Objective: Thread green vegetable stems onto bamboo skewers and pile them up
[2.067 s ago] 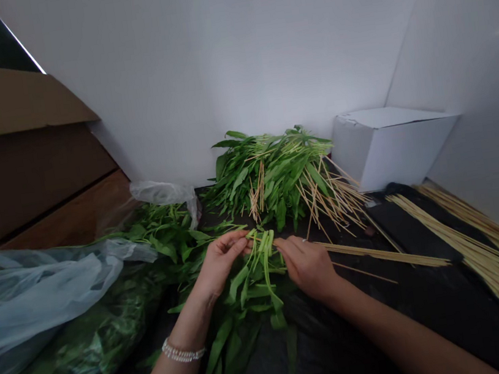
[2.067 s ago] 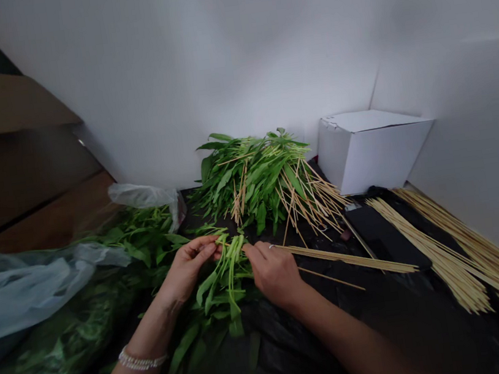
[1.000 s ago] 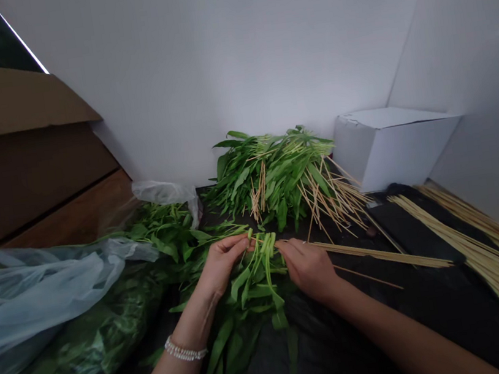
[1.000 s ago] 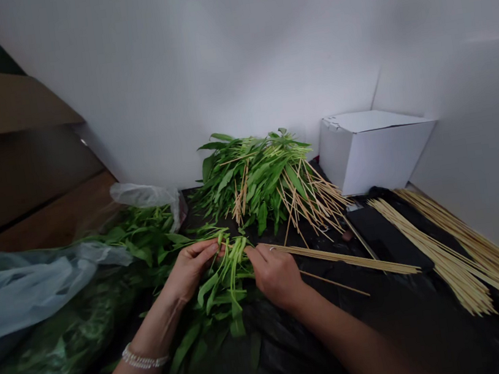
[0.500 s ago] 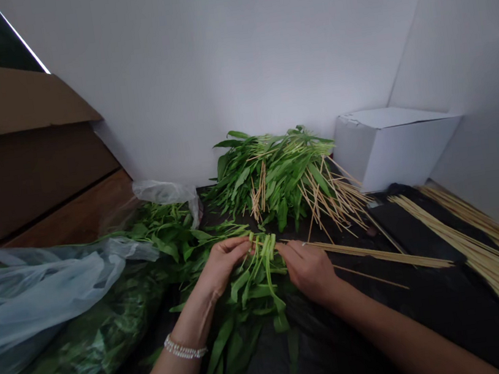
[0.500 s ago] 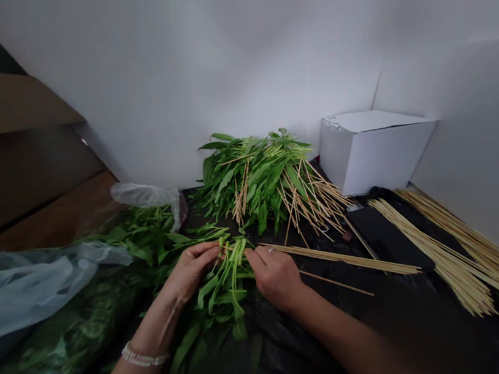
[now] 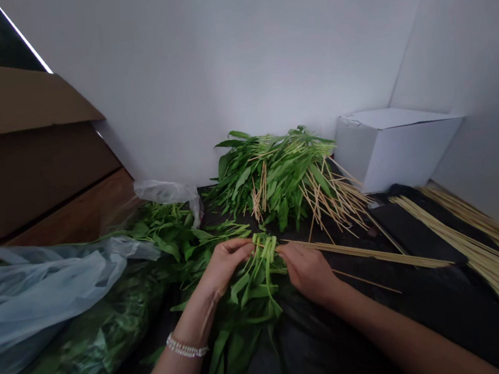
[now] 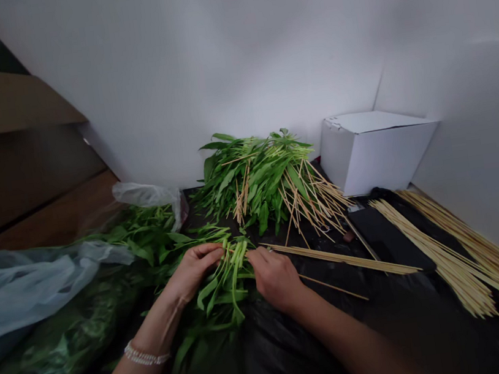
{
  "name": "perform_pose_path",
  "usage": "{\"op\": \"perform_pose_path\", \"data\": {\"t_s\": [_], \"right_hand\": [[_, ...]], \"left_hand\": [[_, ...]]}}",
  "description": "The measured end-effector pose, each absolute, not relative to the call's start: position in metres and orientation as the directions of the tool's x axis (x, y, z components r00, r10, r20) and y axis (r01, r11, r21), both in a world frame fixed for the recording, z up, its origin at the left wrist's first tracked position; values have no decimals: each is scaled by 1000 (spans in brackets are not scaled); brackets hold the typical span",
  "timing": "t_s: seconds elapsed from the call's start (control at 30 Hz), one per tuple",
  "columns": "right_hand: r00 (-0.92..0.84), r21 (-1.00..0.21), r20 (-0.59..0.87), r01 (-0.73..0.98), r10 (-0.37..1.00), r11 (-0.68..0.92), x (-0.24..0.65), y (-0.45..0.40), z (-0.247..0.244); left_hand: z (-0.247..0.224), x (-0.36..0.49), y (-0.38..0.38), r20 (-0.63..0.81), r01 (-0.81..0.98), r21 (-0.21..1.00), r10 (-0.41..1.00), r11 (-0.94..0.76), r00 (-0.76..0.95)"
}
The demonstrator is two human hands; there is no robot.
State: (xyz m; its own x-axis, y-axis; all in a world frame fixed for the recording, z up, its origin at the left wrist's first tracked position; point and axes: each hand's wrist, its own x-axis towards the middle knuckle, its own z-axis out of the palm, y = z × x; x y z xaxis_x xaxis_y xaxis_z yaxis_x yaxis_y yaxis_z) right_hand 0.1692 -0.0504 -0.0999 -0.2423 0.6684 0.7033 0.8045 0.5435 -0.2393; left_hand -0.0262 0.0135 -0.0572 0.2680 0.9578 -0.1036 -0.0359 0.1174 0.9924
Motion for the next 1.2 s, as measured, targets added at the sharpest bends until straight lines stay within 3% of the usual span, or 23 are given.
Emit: {"op": "perform_pose_path", "data": {"t_s": [0.27,0.57,0.83,0.93,1.03,1.2], "right_hand": [[-251,-202,712,821,655,534,170,-50,-100],[-255,-244,698,794,669,557,169,-49,-102],[-236,-143,795,823,559,550,172,-54,-80],[-244,-126,827,797,506,590,173,-61,-73],[-305,-59,860,737,410,674,172,-68,-69],[-432,73,859,634,275,770,166,-77,-66]], "left_hand": [[-57,-25,12,-86,-8,996,958,92,274],[-54,-26,10,-72,18,997,952,70,296],[-54,-17,7,-80,-134,979,899,151,430],[-56,-17,8,-27,-71,996,914,61,405],[-55,-20,8,88,80,988,909,-132,407],[-53,-21,4,178,226,914,835,-336,521]]}}
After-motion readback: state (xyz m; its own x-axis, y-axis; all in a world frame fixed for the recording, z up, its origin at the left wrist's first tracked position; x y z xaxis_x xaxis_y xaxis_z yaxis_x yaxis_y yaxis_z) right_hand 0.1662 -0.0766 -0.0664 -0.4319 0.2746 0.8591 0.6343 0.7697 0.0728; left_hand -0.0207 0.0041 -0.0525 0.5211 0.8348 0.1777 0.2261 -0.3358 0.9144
